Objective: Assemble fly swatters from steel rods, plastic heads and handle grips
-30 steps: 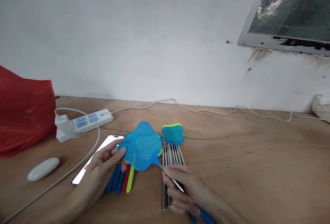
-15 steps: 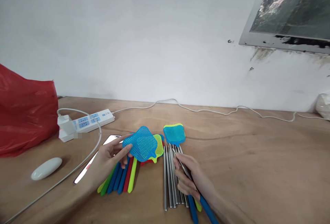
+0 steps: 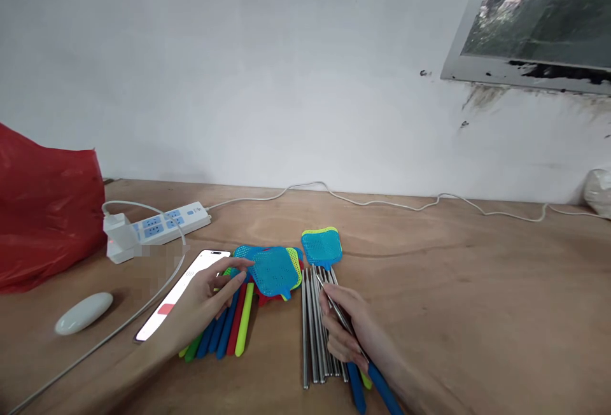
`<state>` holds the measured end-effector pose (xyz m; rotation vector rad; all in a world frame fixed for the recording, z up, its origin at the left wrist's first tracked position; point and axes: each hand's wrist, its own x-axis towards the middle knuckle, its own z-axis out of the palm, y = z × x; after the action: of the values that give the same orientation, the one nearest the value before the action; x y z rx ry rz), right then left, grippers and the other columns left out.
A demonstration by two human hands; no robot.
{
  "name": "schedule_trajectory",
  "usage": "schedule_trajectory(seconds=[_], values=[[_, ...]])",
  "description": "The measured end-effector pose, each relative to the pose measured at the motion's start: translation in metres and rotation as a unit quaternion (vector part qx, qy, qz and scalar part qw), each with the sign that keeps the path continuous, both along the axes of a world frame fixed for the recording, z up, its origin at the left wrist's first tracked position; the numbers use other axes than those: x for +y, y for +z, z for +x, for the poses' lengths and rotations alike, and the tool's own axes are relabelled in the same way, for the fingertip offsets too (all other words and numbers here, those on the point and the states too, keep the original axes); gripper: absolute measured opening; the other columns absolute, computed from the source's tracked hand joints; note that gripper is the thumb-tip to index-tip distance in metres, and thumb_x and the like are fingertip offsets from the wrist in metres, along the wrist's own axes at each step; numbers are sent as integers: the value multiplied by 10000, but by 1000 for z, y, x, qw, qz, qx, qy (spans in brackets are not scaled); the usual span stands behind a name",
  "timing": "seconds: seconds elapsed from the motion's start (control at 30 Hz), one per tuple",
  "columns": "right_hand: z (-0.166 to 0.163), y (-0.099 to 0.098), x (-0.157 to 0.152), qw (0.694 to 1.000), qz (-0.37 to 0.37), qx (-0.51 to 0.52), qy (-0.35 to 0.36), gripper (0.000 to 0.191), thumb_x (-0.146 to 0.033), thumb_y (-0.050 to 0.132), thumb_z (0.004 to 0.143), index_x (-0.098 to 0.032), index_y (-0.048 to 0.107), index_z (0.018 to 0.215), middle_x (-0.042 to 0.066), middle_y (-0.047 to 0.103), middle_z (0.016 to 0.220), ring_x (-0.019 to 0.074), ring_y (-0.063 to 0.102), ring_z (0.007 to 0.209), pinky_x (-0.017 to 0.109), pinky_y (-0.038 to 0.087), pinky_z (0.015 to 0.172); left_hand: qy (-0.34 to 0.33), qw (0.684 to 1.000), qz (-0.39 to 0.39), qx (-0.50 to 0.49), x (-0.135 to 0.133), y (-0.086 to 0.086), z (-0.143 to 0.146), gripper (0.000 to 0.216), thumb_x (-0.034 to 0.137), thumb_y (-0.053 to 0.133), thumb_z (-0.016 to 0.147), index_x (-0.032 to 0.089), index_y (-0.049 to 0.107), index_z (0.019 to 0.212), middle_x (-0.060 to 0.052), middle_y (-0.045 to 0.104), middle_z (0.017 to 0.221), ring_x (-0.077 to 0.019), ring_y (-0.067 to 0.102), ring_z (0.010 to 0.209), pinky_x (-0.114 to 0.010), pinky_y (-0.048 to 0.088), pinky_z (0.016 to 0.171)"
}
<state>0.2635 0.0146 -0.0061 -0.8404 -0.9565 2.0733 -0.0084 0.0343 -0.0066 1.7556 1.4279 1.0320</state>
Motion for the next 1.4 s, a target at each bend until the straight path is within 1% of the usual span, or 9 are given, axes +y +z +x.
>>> schedule_trajectory(seconds=[0.17,0.23,0.33,0.47,0.63,0.83,1.0,1.2,1.4], values=[[0,1,-1,1000,6,-13,7,393,-567,642,840,-203,544,728,-129,348,302,39,235,205,182,132,290,15,984,113,135,-2,2,-1,340,445,451,998,226,659,1153,-82,625,1115,-214,636,797,-377,557,700],[-1,1,-1,1000,8,-12,8,396,-568,636,844,-205,533,724,-130,347,306,38,230,208,183,135,292,-21,967,170,189,-6,3,1,336,396,430,1017,227,644,1214,-98,616,1215,-264,633,1021,-437,548,869],[-1,1,-1,1000,12,-8,13,408,-578,650,830,-207,522,717,-131,344,302,39,217,207,183,136,288,-111,932,228,258,-11,1,4,367,346,427,1033,235,569,1353,-90,571,1392,-290,515,1295,-485,467,1055],[-2,0,0,1000,13,-12,10,408,-575,659,826,-206,527,715,-130,353,298,39,219,203,177,140,283,-177,897,219,341,-15,-4,7,511,407,445,1038,238,385,1516,-66,435,1556,-299,356,1450,-550,345,1166],[-4,-3,0,1000,9,-15,2,415,-578,677,806,-204,525,709,-126,362,294,40,215,199,178,135,274,-204,884,196,372,-15,-2,7,536,433,425,1044,242,342,1538,-45,429,1560,-290,348,1457,-558,312,1185],[-4,-4,-1,999,4,-34,-9,417,-580,665,811,-201,523,712,-125,357,300,40,216,202,183,125,279,-194,899,209,333,-15,-1,7,469,399,467,1027,228,461,1463,-101,577,1403,-306,514,1313,-537,418,1112],[-4,-7,1,999,2,-47,-9,436,-607,677,783,-207,519,706,-132,337,299,47,201,202,187,129,274,-204,904,199,318,-17,5,6,355,356,469,1023,234,581,1337,-109,609,1278,-304,573,1203,-495,508,1012],[-4,-5,0,997,3,-55,-45,417,-572,693,777,-177,579,707,-123,349,316,31,207,215,181,115,283,-215,903,202,313,-18,4,6,312,298,486,1015,235,597,1300,-92,616,1325,-300,544,1276,-524,441,1096],[-4,3,-1,994,15,-64,-83,436,-569,703,777,-147,613,717,-106,381,372,17,235,263,174,144,317,-211,902,205,317,-16,1,5,308,292,493,1012,239,592,1298,-91,615,1333,-295,551,1272,-526,437,1100]])
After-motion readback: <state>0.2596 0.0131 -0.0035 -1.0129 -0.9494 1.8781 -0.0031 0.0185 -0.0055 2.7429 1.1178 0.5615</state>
